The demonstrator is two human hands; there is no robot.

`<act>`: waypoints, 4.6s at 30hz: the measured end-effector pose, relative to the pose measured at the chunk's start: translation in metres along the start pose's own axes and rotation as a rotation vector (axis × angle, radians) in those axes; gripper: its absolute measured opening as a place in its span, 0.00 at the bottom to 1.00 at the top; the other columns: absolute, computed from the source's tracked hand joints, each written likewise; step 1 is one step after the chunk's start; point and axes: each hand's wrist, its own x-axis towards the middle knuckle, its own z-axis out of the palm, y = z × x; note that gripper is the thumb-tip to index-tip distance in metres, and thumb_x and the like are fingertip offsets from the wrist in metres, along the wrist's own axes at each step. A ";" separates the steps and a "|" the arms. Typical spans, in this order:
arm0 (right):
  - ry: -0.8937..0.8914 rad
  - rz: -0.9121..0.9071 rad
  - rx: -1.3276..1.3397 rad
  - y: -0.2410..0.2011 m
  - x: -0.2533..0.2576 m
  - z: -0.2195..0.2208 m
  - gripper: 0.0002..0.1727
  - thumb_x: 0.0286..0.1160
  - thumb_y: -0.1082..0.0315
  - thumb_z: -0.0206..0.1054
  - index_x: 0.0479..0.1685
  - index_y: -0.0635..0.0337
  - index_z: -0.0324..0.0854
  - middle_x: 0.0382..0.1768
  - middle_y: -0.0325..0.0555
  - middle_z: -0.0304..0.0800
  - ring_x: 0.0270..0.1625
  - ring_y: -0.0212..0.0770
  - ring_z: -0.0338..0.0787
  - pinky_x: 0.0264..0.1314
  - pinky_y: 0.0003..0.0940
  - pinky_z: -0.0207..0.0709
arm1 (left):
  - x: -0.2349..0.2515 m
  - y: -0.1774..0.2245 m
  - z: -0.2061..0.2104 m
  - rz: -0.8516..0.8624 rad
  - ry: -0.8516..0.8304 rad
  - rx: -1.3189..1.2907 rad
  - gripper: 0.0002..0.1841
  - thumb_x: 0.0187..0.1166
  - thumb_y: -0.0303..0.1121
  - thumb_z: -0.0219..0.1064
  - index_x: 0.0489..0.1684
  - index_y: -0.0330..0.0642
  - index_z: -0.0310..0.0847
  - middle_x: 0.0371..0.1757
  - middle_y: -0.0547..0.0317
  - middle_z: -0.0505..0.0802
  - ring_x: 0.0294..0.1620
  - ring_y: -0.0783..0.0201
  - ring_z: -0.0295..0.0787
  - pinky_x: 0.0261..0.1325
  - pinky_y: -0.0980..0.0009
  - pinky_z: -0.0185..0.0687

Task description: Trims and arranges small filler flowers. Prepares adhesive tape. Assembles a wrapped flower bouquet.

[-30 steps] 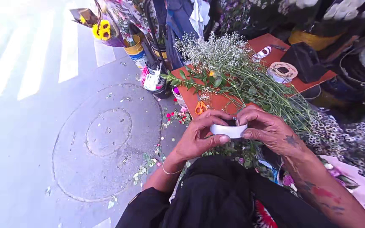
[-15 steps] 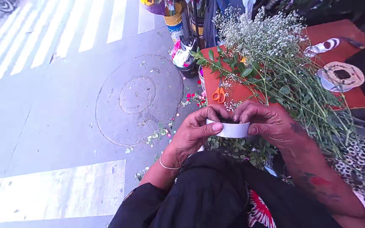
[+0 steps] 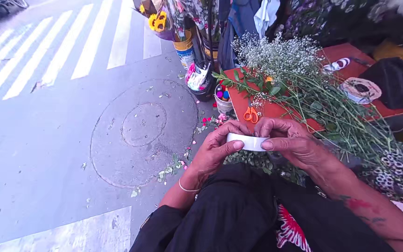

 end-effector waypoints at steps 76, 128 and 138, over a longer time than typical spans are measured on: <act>0.058 -0.063 -0.052 0.106 0.071 0.112 0.10 0.79 0.58 0.72 0.49 0.51 0.91 0.59 0.33 0.87 0.63 0.29 0.86 0.64 0.23 0.84 | -0.097 0.052 -0.151 -0.177 0.106 -0.601 0.05 0.80 0.28 0.69 0.42 0.39 0.90 0.54 0.53 0.92 0.67 0.54 0.87 0.75 0.50 0.80; 0.097 -0.025 -0.057 0.092 0.037 0.129 0.07 0.69 0.64 0.78 0.40 0.47 0.85 0.42 0.32 0.87 0.48 0.27 0.88 0.51 0.20 0.85 | -0.110 0.058 -0.111 -0.226 0.066 -0.010 0.09 0.69 0.17 0.73 0.45 0.29 0.90 0.52 0.53 0.92 0.59 0.64 0.90 0.61 0.69 0.90; 0.099 -0.022 -0.043 0.090 0.032 0.130 0.08 0.68 0.64 0.79 0.41 0.47 0.86 0.40 0.32 0.87 0.46 0.28 0.88 0.49 0.21 0.84 | -0.114 0.056 -0.108 -0.208 0.041 0.019 0.13 0.70 0.18 0.63 0.47 0.31 0.90 0.54 0.56 0.91 0.61 0.66 0.88 0.60 0.70 0.88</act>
